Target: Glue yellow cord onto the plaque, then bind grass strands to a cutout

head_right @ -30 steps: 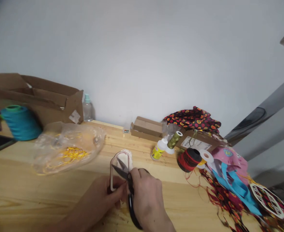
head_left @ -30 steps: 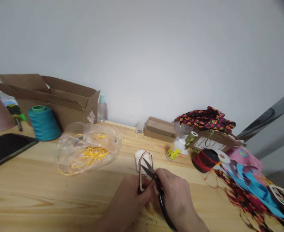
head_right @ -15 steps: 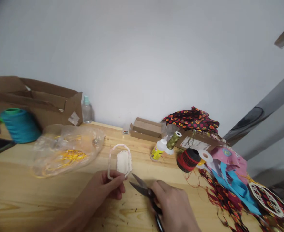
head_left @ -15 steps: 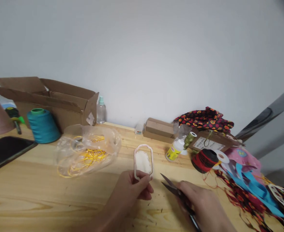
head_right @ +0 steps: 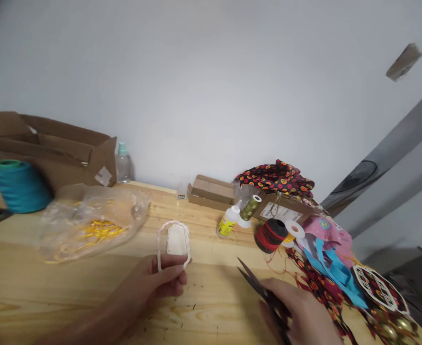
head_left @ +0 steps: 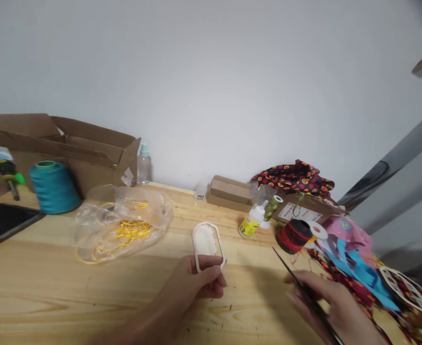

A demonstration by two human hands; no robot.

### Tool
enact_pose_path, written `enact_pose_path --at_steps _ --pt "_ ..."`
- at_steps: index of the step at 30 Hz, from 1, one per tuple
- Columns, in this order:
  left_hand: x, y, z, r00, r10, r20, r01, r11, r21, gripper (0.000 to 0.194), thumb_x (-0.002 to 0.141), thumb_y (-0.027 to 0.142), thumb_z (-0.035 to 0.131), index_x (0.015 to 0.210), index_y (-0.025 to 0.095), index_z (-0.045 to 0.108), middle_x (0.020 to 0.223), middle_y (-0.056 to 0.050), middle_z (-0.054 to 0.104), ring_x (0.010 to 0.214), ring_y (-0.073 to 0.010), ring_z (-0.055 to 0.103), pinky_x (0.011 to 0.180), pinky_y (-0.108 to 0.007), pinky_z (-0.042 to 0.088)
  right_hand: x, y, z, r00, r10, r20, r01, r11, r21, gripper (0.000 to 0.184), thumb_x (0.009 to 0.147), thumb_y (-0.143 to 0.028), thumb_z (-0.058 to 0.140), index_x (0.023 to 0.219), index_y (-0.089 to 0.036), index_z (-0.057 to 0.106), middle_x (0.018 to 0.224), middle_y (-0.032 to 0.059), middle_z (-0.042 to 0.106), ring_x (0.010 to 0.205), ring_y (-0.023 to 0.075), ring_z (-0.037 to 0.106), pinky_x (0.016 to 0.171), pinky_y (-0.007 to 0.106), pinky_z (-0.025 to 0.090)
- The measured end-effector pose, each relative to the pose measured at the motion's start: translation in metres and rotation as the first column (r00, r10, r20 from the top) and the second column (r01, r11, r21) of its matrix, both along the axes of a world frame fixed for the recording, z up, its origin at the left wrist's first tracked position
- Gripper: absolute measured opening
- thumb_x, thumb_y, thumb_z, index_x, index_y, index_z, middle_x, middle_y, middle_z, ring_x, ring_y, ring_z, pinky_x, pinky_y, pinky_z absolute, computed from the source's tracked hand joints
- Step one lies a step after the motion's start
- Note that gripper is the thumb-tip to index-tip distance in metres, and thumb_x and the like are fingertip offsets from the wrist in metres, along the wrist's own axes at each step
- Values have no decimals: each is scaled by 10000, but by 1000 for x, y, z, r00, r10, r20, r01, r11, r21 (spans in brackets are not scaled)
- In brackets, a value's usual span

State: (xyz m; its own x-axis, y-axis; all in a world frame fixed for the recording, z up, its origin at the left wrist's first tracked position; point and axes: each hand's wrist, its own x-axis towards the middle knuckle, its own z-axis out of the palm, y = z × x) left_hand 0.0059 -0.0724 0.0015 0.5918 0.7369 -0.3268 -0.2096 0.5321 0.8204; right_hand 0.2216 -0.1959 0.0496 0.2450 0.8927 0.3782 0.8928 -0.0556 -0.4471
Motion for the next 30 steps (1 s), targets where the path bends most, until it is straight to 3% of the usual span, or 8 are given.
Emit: enact_pose_path --at_steps 3,7,12,15,17,22,25,30 --pt "0 1 -7 999 -34 19 34 999 -13 365 514 312 719 793 118 585 503 9 614 425 -98 540 500 -233 436 -36 42 -3 932 87 -351 -110 993 -47 244 678 -424 575 745 -191 601 489 -30 499 420 105 446 402 211 335" --pt "-1 3 -12 994 -104 32 105 994 -36 306 502 284 715 731 136 575 453 11 604 389 -111 535 437 -224 415 -70 86 -15 659 160 -735 -246 969 -10 348 592 -369 680 835 -154 556 528 -54 488 436 78 432 405 192 342" --pt "-4 6 0 991 -126 39 131 980 -151 233 527 266 714 686 123 621 445 26 567 386 -66 464 427 -202 424 -84 108 -30 369 183 -911 -320 946 60 347 594 -309 687 865 -162 528 565 -62 504 403 75 471 391 195 362" --pt "-5 7 5 984 -178 2 176 969 -172 262 524 307 718 682 114 639 418 43 505 377 -48 393 399 -191 424 -82 109 -38 309 184 -933 -331 941 76 341 640 -321 647 901 -165 492 591 -56 499 386 72 458 377 200 357" --pt "-4 9 3 987 -155 -31 149 980 -129 289 532 346 709 693 119 631 402 59 465 366 -44 352 368 -181 407 -75 106 -40 374 208 -904 -347 935 72 308 690 -348 594 912 -169 475 586 -57 470 408 76 448 390 202 356" --pt "-2 21 -8 997 -41 -58 46 995 85 267 621 373 638 725 129 602 378 73 443 329 -38 316 352 -169 371 -52 95 -35 867 344 -361 -374 927 -13 143 699 -249 560 822 -183 531 623 -22 468 546 112 442 489 220 368" --pt "-2 25 -7 996 -20 -90 32 990 138 264 629 393 616 652 134 574 380 52 488 314 -46 361 356 -172 351 -46 89 -39 920 389 -54 -391 920 -33 223 657 -132 528 870 -194 541 748 21 494 672 150 475 575 246 399" --pt "-2 24 -1 990 -41 -138 63 985 158 292 633 415 600 606 127 562 414 21 549 330 -61 421 368 -178 343 -46 89 -52 929 366 59 -365 930 -39 285 637 -68 488 890 -193 525 758 29 458 710 169 475 587 259 400"
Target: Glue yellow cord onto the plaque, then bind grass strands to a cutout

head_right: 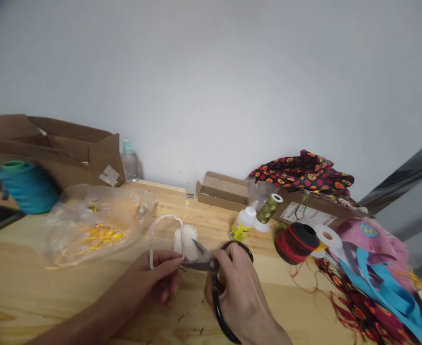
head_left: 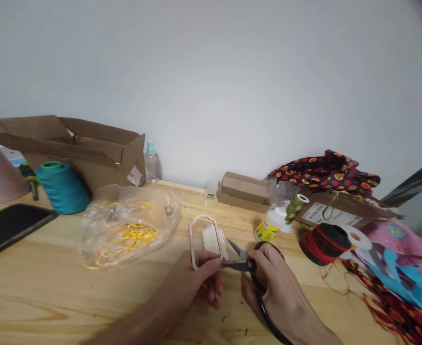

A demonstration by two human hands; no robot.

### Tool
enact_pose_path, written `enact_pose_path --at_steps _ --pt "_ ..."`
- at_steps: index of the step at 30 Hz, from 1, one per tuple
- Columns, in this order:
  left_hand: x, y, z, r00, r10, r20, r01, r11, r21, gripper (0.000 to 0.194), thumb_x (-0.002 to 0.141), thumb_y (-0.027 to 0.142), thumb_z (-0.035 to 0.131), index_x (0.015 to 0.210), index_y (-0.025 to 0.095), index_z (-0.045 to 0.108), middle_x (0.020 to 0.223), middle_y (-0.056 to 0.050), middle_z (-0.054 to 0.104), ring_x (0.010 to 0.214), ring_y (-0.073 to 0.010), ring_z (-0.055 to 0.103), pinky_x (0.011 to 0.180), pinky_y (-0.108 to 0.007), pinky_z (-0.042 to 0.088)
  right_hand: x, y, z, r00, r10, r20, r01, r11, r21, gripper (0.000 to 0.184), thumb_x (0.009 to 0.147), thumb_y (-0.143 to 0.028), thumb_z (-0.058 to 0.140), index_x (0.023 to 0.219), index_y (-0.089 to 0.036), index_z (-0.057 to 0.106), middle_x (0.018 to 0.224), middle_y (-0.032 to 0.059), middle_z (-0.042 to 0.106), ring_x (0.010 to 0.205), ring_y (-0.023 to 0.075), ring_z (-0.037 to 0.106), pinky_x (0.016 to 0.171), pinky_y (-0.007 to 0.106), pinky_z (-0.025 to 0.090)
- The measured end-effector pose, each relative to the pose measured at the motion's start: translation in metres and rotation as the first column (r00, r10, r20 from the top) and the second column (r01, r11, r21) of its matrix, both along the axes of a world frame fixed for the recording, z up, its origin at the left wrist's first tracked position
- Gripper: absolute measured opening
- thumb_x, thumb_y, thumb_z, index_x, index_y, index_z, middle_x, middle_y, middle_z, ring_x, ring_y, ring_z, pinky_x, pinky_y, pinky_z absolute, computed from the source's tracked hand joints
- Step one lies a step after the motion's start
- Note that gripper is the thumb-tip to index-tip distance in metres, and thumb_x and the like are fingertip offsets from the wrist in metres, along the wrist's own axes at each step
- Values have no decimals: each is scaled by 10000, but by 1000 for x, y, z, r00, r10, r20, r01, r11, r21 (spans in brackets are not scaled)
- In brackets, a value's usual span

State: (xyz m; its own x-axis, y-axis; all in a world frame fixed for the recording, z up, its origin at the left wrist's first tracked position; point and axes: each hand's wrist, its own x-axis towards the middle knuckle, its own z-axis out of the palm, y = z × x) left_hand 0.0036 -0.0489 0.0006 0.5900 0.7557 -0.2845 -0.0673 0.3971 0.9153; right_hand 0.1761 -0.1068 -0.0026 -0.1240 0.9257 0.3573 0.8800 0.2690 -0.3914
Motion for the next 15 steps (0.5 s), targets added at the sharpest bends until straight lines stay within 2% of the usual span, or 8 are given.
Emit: enact_pose_path --at_steps 6,15 --pt "0 -3 -3 996 -80 35 81 997 -18 239 662 348 588 685 111 603 437 13 585 337 -60 462 366 -160 338 -3 0 -6 999 -43 -15 42 997 -64 292 616 -42 479 846 -214 537 732 7 448 670 149 469 533 227 361" --pt "-3 -7 -3 1000 -21 19 22 998 -57 248 631 339 624 675 95 611 397 21 563 294 -52 436 340 -156 343 -5 1 -17 986 -136 96 144 986 -84 226 640 -90 486 817 -216 549 764 13 452 661 143 482 543 220 360"
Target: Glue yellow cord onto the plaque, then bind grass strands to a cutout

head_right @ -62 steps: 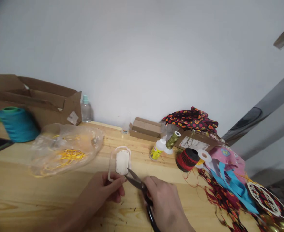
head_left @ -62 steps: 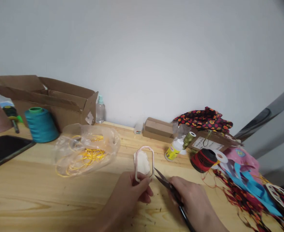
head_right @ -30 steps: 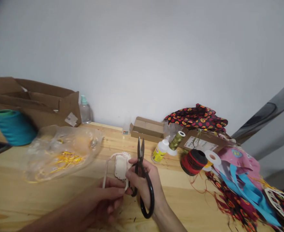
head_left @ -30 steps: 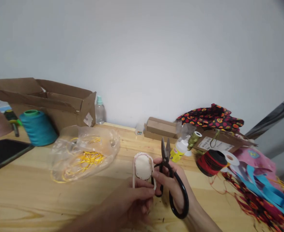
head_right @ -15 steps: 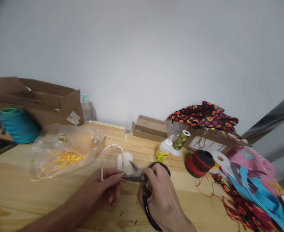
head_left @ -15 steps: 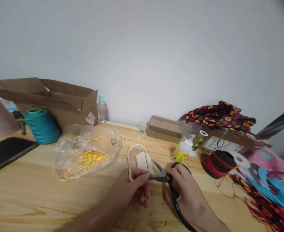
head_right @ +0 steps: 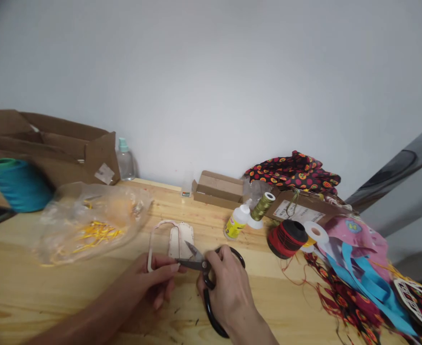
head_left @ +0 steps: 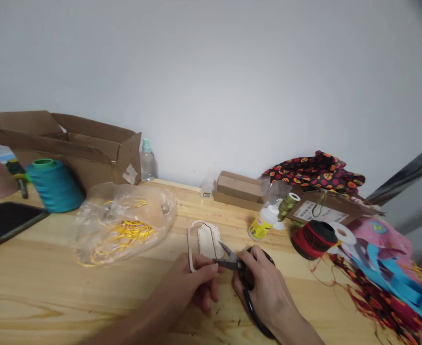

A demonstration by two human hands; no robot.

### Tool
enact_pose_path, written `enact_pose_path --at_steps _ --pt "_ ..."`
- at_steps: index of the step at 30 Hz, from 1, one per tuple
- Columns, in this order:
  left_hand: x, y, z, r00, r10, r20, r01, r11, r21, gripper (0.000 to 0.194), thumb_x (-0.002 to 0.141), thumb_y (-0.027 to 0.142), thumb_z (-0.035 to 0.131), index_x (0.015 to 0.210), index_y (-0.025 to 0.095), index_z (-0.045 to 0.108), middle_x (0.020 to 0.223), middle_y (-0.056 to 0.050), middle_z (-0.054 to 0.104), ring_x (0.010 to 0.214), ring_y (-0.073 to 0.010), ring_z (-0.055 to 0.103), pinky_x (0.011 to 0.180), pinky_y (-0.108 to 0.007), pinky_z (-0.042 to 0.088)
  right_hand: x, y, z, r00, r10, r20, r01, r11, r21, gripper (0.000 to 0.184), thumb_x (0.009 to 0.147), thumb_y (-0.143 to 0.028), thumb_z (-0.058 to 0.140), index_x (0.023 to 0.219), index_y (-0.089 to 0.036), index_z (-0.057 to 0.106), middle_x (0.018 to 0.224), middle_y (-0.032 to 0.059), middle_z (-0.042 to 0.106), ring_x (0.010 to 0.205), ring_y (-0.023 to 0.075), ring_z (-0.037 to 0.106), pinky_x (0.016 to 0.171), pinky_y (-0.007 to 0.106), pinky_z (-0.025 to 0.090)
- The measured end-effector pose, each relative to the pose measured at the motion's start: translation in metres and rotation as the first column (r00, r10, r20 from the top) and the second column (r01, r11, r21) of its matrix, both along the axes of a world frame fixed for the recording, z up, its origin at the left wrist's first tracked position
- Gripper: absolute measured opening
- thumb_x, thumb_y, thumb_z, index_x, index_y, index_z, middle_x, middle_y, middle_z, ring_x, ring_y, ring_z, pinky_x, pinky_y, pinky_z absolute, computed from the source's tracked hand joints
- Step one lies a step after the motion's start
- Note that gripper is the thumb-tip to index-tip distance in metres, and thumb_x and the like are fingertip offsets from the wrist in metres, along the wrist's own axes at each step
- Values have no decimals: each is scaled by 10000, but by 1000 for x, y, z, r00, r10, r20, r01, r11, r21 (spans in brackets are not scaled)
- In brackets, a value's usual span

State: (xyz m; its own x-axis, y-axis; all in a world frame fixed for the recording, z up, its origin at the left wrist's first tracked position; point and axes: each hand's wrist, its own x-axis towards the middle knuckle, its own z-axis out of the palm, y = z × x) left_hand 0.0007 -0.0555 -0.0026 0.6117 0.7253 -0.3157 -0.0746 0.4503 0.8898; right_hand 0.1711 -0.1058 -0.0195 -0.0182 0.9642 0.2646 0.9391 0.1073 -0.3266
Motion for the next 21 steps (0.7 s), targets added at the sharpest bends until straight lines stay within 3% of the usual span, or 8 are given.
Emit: enact_pose_path --at_steps 10,16,21 --pt "-1 -2 -3 999 16 31 -16 1000 -3 270 626 371 629 583 108 586 411 19 563 303 -44 441 337 -145 330 -2 -1 0 997 -23 74 22 1000 11 157 677 -124 472 787 -218 533 743 11 454 646 145 499 531 216 362" --pt "-4 -6 -3 999 52 17 -50 992 -116 274 600 352 657 713 106 615 396 26 558 299 -56 417 352 -186 404 -2 2 2 989 -67 133 65 998 22 115 676 -141 479 747 -221 523 721 1 455 595 137 498 493 214 337" --pt "-2 -6 -5 994 96 47 -87 982 -170 277 573 351 670 704 114 609 388 30 558 290 -52 413 339 -178 396 -3 -1 2 994 -52 98 52 999 6 131 692 -145 470 780 -223 527 728 4 456 610 140 503 509 217 355"
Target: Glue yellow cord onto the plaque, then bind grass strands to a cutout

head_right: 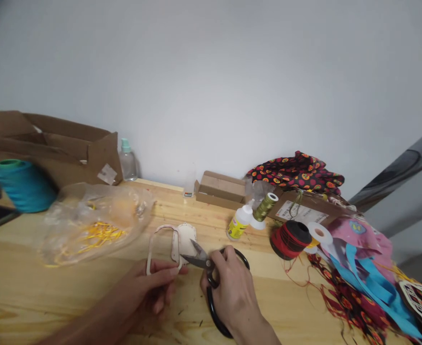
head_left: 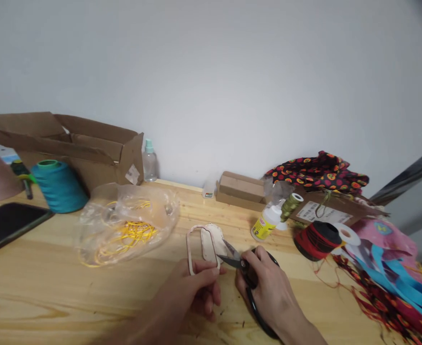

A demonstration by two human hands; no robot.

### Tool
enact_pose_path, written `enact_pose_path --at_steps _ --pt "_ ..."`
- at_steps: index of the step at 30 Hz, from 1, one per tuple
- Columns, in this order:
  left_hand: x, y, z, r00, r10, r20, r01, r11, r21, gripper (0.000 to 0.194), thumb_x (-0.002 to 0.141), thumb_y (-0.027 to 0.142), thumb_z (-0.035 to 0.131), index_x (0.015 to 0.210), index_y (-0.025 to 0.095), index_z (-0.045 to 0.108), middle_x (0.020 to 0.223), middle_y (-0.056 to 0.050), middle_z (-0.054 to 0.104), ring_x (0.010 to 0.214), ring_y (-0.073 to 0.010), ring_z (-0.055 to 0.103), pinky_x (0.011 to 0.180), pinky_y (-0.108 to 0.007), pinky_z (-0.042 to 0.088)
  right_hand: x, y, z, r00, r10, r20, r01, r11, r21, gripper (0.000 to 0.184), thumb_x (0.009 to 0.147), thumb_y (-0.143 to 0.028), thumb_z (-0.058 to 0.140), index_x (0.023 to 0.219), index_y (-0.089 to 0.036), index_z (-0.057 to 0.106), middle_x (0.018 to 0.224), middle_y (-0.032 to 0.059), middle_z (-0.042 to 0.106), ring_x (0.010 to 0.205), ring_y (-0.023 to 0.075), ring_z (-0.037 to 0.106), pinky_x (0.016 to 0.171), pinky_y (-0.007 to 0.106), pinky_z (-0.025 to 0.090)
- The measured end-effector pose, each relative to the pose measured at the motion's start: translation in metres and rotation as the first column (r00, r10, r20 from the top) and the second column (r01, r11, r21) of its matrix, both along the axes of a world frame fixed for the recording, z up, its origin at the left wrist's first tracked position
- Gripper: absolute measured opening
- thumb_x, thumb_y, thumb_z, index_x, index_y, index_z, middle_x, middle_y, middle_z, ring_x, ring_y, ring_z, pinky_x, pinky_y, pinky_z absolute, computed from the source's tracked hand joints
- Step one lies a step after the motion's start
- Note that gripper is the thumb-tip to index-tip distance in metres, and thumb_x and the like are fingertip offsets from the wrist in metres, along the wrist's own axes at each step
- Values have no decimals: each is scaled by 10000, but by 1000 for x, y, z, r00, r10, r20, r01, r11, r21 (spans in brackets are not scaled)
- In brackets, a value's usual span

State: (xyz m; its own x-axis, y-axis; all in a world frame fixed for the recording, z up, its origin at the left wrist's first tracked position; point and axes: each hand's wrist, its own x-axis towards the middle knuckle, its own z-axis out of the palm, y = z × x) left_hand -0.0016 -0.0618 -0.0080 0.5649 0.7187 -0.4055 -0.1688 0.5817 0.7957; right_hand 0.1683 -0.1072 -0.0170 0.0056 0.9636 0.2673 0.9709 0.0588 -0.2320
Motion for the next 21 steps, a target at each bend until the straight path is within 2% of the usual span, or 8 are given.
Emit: enact_pose_path --at_steps 4,6,12,16,21 --pt "3 1 0 997 -76 29 74 995 70 253 584 357 659 577 120 572 411 13 569 291 -47 420 350 -179 402 -2 -2 0 999 33 -42 -33 999 -20 140 694 -147 467 795 -223 528 739 8 456 645 147 504 527 219 366" --pt "2 0 1 994 -111 7 110 990 88 262 593 371 647 591 119 573 405 12 563 287 -48 417 338 -172 384 -3 -1 1 999 22 -40 -24 999 -36 132 698 -155 467 794 -223 528 743 9 459 640 147 505 523 221 365" --pt "-1 -3 3 993 -110 -38 112 993 44 305 568 396 652 672 116 591 389 26 547 286 -51 398 324 -172 347 -4 2 3 999 -8 37 10 999 -47 117 675 -152 484 760 -222 525 749 8 468 620 143 505 506 217 349" --pt "-3 -3 5 994 -82 -73 83 996 10 318 547 399 659 680 117 596 377 34 538 281 -54 386 326 -183 349 -4 2 0 998 -16 63 17 1000 -13 127 661 -139 489 748 -225 522 736 1 472 610 137 507 497 206 337" --pt "-1 -13 5 983 -108 -147 106 994 -19 320 518 407 653 668 128 607 374 34 547 285 -62 404 326 -182 330 -5 6 4 996 -54 74 57 997 -46 117 686 -158 481 761 -232 531 748 8 494 614 144 528 502 212 339"
